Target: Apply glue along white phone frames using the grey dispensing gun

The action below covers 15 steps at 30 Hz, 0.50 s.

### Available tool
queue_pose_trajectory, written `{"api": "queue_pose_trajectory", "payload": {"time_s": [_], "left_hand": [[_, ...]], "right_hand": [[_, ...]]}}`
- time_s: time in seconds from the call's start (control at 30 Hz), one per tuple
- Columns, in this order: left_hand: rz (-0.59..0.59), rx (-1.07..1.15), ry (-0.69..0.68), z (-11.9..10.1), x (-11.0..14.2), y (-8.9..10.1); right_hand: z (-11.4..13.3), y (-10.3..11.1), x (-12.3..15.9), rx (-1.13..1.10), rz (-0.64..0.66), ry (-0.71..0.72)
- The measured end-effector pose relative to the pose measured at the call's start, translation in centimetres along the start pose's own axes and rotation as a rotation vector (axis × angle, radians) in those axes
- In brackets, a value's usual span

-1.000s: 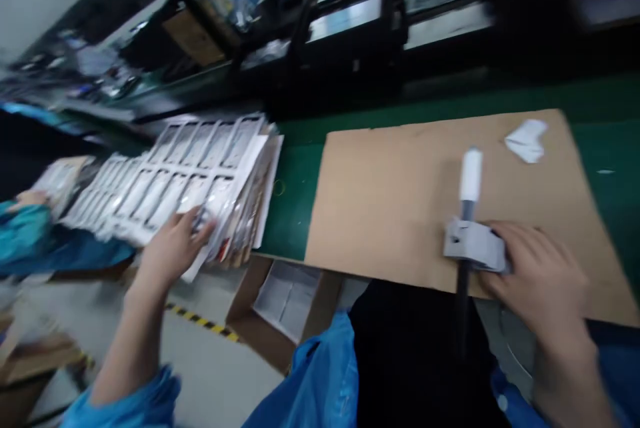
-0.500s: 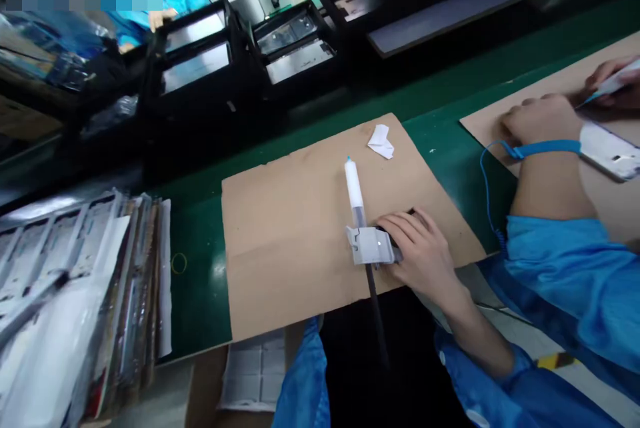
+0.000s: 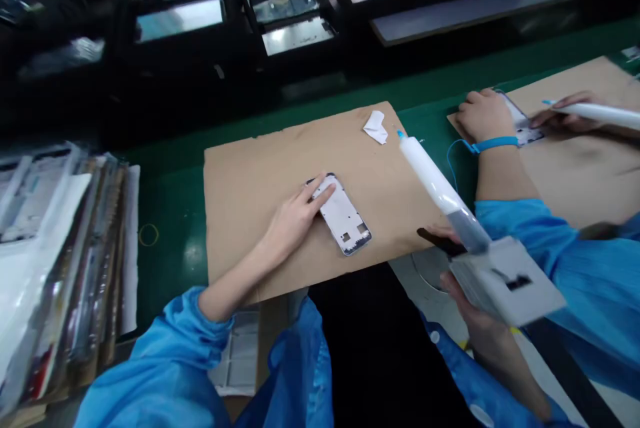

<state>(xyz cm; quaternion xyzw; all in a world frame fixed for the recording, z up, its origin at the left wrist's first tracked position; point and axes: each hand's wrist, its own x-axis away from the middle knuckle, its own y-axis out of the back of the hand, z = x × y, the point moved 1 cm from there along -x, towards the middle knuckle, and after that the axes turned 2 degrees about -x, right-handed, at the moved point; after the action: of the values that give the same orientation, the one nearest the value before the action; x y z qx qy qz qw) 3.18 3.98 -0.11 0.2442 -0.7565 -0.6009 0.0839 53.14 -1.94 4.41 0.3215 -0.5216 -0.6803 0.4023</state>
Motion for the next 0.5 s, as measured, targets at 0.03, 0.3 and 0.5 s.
{"api": "queue_pose_trajectory", "payload": {"time_s": [0.03, 0.3, 0.5], "left_hand": [[0.049, 0.04, -0.061, -0.4, -0.4, -0.4], [0.034, 0.16, -0.027, -1.9, -1.8, -0.3], [-0.002, 0.126, -0.05, -1.5, -2.5, -1.8]], "right_hand": [[-1.0, -0.5, -0.7, 0.074, 0.033, -0.003], [-5.6, -2.9, -0.7, 0.476, 0.088, 0.19], [-5.2, -2.5, 0.0, 0.485, 0.136, 0.171]]}}
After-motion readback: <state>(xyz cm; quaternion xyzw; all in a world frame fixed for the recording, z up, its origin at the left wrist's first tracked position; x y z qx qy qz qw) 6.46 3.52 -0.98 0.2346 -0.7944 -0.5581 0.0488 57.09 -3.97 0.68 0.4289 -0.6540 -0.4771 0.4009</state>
